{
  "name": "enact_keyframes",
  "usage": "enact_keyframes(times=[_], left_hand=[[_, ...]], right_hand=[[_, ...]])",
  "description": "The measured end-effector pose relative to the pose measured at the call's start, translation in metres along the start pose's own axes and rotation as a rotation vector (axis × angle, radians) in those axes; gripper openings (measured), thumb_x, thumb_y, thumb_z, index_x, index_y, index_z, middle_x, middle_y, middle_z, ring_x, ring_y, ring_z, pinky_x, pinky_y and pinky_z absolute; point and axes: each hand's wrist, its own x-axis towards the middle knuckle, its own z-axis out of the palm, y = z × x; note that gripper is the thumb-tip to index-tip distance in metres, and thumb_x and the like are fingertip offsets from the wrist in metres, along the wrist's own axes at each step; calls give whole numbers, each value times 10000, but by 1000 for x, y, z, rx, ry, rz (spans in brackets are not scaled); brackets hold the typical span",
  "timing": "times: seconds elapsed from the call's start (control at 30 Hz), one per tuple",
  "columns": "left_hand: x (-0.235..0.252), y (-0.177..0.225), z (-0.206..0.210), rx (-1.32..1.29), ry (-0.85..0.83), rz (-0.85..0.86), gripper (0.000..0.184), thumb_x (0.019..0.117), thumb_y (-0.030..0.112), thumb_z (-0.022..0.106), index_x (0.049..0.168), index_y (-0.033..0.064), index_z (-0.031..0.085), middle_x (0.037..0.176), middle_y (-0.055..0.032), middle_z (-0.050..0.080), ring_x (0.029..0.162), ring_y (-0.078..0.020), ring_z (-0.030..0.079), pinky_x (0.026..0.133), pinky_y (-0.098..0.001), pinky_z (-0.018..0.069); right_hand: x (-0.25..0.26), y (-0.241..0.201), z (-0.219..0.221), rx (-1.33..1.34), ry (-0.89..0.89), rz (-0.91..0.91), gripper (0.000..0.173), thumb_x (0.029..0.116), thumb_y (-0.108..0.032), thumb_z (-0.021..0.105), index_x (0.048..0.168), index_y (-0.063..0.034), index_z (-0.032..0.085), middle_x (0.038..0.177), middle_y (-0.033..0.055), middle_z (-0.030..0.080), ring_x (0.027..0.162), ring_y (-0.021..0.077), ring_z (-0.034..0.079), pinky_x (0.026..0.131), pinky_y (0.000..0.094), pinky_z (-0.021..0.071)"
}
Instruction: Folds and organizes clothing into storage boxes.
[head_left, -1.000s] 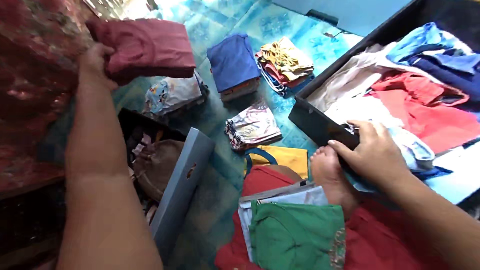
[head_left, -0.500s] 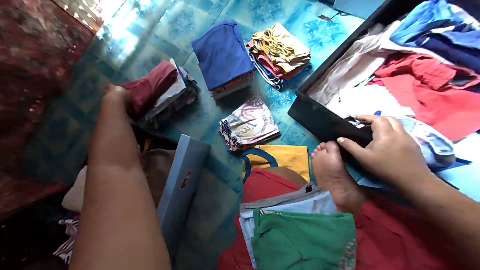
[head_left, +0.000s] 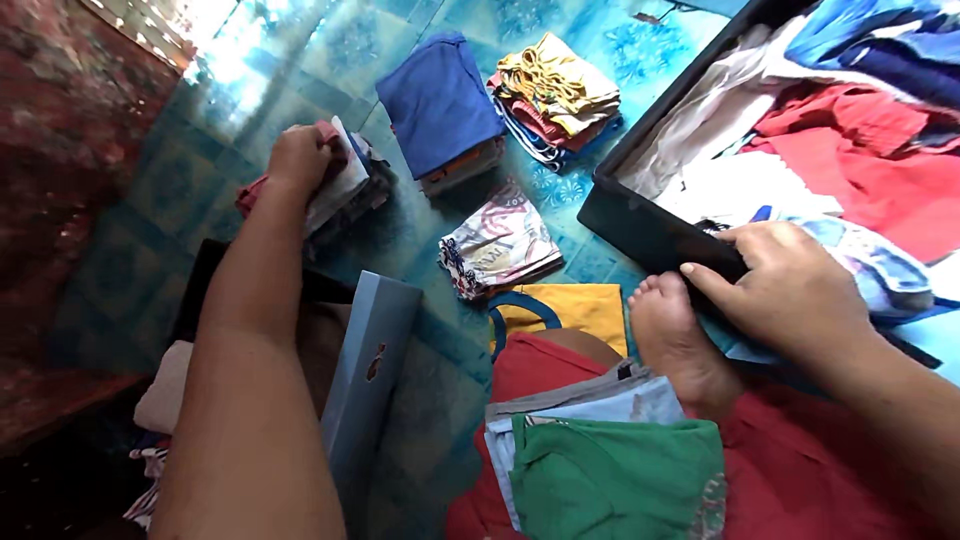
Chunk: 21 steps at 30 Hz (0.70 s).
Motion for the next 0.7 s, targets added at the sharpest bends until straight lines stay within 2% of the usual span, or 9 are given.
enact_keyframes(times=[0.13,0.23,0.3,0.33,0.37,0.47,0.5,0.63,0.7], left_hand=[[-14,-11,-9,2,77,60,327,1013,175,531,1150,-95,654,1259,-321,613,1228,-488,577,1025,-680,423],[-18,-10,1,79,8,143,321,1004,190,574,1119,-97,660,1245,-330,621,1215,-510,582,1008,-691,439],[-16,-6,11,98,-40,102,448,993,323,654,1177,-85,629,1273,-331,594,1224,-515,566,1007,-690,443],[-14,-2,15,93,-44,65,532,966,378,697,1213,-84,611,1290,-339,579,1230,-520,559,1009,-696,443],[-12,1,17,86,-38,24,563,946,375,719,1242,-87,592,1300,-348,567,1233,-528,554,1000,-705,445],[-11,18,15,78,-6,-86,554,930,246,702,1324,-106,536,1331,-380,536,1234,-571,539,962,-748,440],[-10,23,14,100,2,-103,566,926,242,701,1336,-111,533,1338,-384,535,1230,-577,541,955,-754,440],[-8,37,19,205,-8,-106,546,941,266,661,1285,-144,555,1316,-383,553,1215,-564,560,935,-740,457],[-9,37,17,184,20,-110,442,979,230,602,1221,-140,590,1267,-375,588,1186,-560,583,920,-740,465]], right_hand=[[1,0,2,-19,0,-11,536,976,-408,579,1215,70,625,1204,351,594,1148,565,573,886,717,464],[2,2,5,-54,11,-21,551,965,-437,558,1213,49,635,1206,323,611,1145,535,590,880,690,485],[2,1,5,-34,5,-18,534,979,-397,586,1216,81,615,1211,345,591,1153,558,572,880,715,467],[2,5,7,-51,9,-16,580,966,-457,554,1242,48,623,1227,321,603,1165,529,579,893,684,479],[2,8,8,-61,11,-16,600,958,-487,539,1249,31,626,1230,311,607,1166,516,584,893,671,485],[0,0,2,-32,6,-14,517,983,-386,598,1214,76,621,1223,347,592,1155,560,576,882,724,468],[1,3,5,-52,25,-28,548,972,-437,558,1210,51,633,1214,323,609,1150,531,590,887,686,482],[0,1,4,-57,22,-22,592,970,-482,516,1211,46,633,1217,322,608,1170,520,582,907,666,481],[1,1,4,-63,19,-23,586,972,-474,514,1214,46,631,1216,317,609,1172,516,582,905,662,481]])
